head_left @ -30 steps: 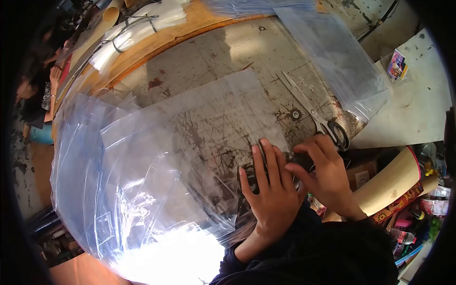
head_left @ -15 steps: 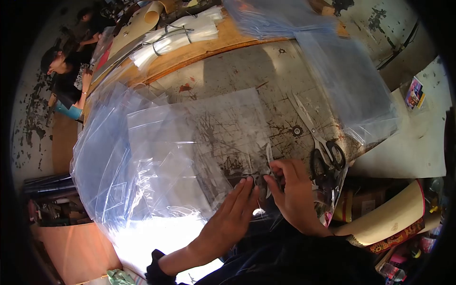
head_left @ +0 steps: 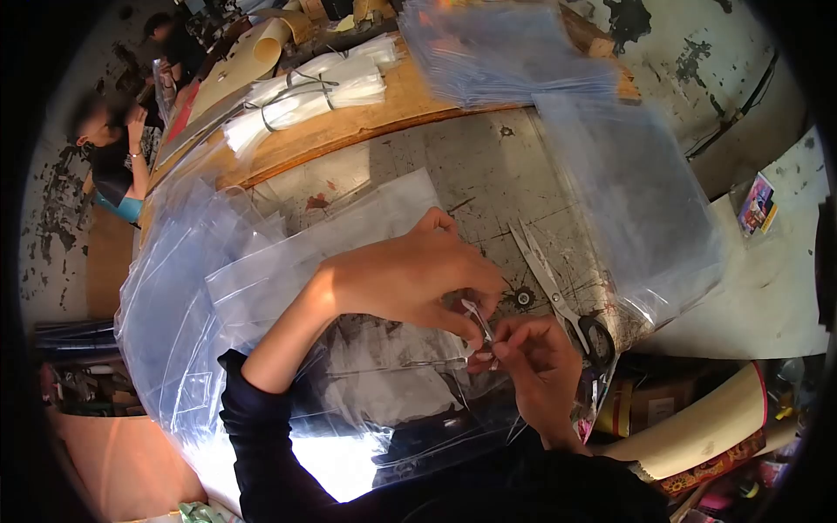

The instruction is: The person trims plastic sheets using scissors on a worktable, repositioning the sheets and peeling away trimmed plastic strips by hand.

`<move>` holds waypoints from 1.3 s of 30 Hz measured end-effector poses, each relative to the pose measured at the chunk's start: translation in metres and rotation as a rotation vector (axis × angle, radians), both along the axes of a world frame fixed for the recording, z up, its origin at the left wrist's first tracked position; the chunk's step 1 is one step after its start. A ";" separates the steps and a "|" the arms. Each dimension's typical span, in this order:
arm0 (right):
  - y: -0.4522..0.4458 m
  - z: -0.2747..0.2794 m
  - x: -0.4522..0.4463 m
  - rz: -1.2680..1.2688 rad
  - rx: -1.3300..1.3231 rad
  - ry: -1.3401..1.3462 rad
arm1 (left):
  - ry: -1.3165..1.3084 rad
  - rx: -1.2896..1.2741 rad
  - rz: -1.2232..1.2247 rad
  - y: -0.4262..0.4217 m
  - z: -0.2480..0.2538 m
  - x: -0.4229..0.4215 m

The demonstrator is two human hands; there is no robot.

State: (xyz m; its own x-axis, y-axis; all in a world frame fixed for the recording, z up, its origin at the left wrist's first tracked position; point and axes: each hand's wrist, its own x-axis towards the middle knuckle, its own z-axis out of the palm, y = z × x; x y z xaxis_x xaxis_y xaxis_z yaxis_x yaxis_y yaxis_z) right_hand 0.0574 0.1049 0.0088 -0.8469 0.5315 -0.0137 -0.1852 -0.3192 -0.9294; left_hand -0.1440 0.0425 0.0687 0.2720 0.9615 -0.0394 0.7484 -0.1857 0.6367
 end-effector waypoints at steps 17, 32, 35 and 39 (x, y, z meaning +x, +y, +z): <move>0.020 0.017 0.058 -0.193 1.226 -0.947 | -0.471 -0.076 -0.061 -0.001 -0.026 -0.016; 0.014 0.005 0.109 0.211 0.315 -0.600 | -0.688 -0.195 -0.133 -0.001 -0.026 -0.005; 0.017 -0.002 0.123 0.222 0.542 -0.618 | -0.657 -0.213 -0.139 -0.001 -0.027 -0.003; 0.015 0.011 0.120 0.244 0.572 -0.706 | -0.730 -0.240 -0.135 0.000 -0.029 -0.001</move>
